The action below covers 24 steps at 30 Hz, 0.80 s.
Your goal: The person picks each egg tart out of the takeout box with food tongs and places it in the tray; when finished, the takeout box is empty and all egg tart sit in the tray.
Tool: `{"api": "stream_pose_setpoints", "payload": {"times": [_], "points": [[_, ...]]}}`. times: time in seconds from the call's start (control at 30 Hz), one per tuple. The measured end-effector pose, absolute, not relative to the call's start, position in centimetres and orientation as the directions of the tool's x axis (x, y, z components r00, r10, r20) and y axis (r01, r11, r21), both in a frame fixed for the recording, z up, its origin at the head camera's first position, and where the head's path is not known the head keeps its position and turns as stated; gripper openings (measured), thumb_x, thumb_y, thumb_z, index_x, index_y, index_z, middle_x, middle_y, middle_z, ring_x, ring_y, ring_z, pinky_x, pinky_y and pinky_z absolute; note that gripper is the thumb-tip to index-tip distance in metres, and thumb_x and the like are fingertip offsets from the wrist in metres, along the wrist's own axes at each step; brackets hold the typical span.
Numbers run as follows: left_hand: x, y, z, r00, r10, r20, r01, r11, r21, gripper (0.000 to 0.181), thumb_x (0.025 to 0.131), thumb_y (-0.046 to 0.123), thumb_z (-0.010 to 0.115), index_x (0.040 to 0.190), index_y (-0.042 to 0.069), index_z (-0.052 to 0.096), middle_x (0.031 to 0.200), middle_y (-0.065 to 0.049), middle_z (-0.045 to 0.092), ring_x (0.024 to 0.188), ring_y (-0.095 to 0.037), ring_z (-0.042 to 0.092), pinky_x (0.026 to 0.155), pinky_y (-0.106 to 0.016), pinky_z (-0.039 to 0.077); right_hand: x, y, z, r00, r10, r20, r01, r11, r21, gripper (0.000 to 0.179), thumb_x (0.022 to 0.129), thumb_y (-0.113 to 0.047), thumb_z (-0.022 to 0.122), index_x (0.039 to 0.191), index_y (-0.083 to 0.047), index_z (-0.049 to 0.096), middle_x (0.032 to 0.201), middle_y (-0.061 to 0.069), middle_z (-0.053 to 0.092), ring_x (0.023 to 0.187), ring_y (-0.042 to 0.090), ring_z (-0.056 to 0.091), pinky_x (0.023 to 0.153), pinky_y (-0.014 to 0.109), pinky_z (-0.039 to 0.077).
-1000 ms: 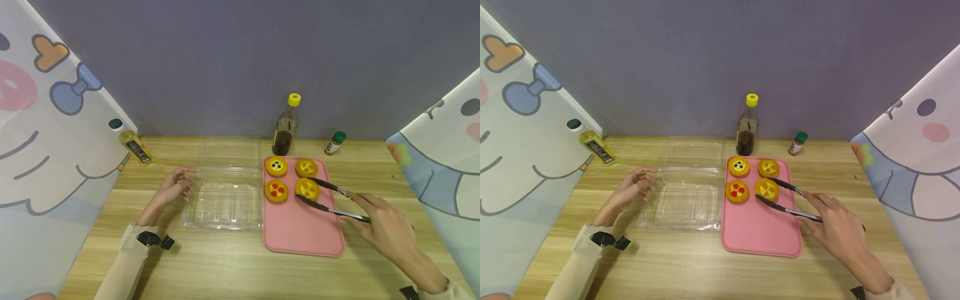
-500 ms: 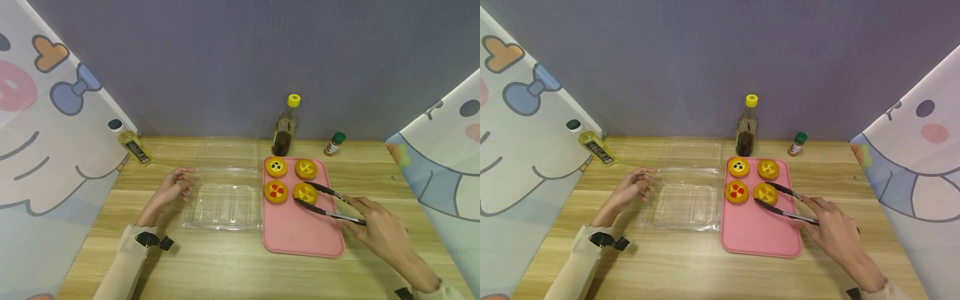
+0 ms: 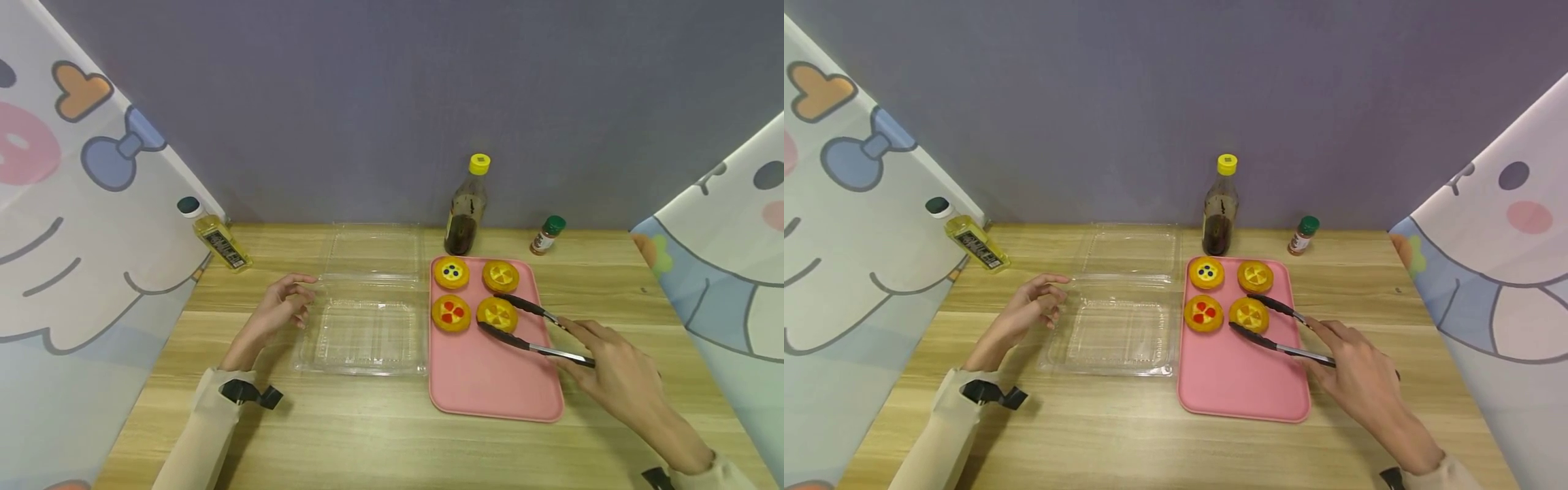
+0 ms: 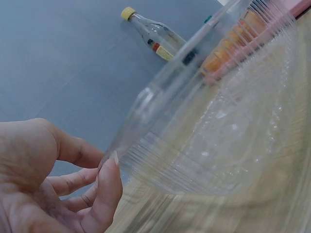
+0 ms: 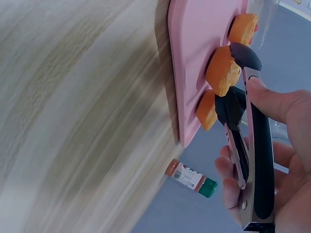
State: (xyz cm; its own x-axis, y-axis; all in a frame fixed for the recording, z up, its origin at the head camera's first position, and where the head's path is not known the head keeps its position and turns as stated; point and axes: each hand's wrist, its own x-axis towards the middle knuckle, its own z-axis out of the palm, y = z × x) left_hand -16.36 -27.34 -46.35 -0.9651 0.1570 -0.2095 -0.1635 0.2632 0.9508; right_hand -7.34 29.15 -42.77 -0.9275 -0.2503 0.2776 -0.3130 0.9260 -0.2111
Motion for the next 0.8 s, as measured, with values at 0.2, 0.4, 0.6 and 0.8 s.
{"api": "stream_pose_setpoints", "payload": {"times": [0.2, 0.4, 0.6, 0.8], "points": [[-16.3, -27.4, -46.1, -0.963, 0.154, -0.22, -0.176, 0.257, 0.95, 0.041, 0.106, 0.004, 0.051, 0.146, 0.0, 0.047, 0.106, -0.014, 0.06, 0.067, -0.013, 0.062, 0.054, -0.025, 0.058, -7.1, 29.1, -42.6, -0.912, -0.25, 0.325, -0.328, 0.92, -0.212, 0.076, 0.07, -0.033, 0.096, 0.137, -0.014, 0.066, 0.122, 0.015, 0.072, 0.082, 0.035, 0.073, 0.043, 0.03, 0.039], [-16.3, -27.3, -46.0, -0.964, 0.148, -0.222, -0.178, 0.265, 0.948, 0.041, 0.105, 0.005, 0.052, 0.146, 0.0, 0.047, 0.105, -0.013, 0.059, 0.067, -0.013, 0.062, 0.054, -0.026, 0.058, -6.9, 29.3, -42.1, -0.876, -0.252, 0.411, -0.367, 0.902, -0.229, 0.08, 0.066, -0.027, 0.098, 0.139, -0.015, 0.067, 0.12, 0.013, 0.072, 0.078, 0.033, 0.072, 0.042, 0.024, 0.038], [-16.4, -27.2, -45.9, -0.965, 0.139, -0.224, -0.179, 0.276, 0.944, 0.04, 0.105, 0.005, 0.053, 0.145, -0.001, 0.048, 0.103, -0.012, 0.059, 0.066, -0.014, 0.062, 0.054, -0.026, 0.058, -7.5, 30.5, -42.1, -0.842, -0.218, 0.493, -0.377, 0.892, -0.25, 0.08, 0.061, -0.021, 0.099, 0.135, -0.01, 0.069, 0.112, 0.013, 0.074, 0.076, 0.032, 0.071, 0.046, 0.019, 0.038], [-16.3, -27.0, -45.7, -0.963, 0.13, -0.235, -0.186, 0.306, 0.934, 0.041, 0.104, 0.004, 0.053, 0.145, -0.002, 0.048, 0.104, -0.012, 0.059, 0.067, -0.016, 0.064, 0.055, -0.028, 0.059, -8.0, 31.9, -42.8, -0.857, -0.13, 0.499, -0.309, 0.904, -0.296, 0.078, 0.063, -0.021, 0.098, 0.134, -0.006, 0.069, 0.107, 0.02, 0.073, 0.067, 0.036, 0.066, 0.044, 0.025, 0.039]]}}
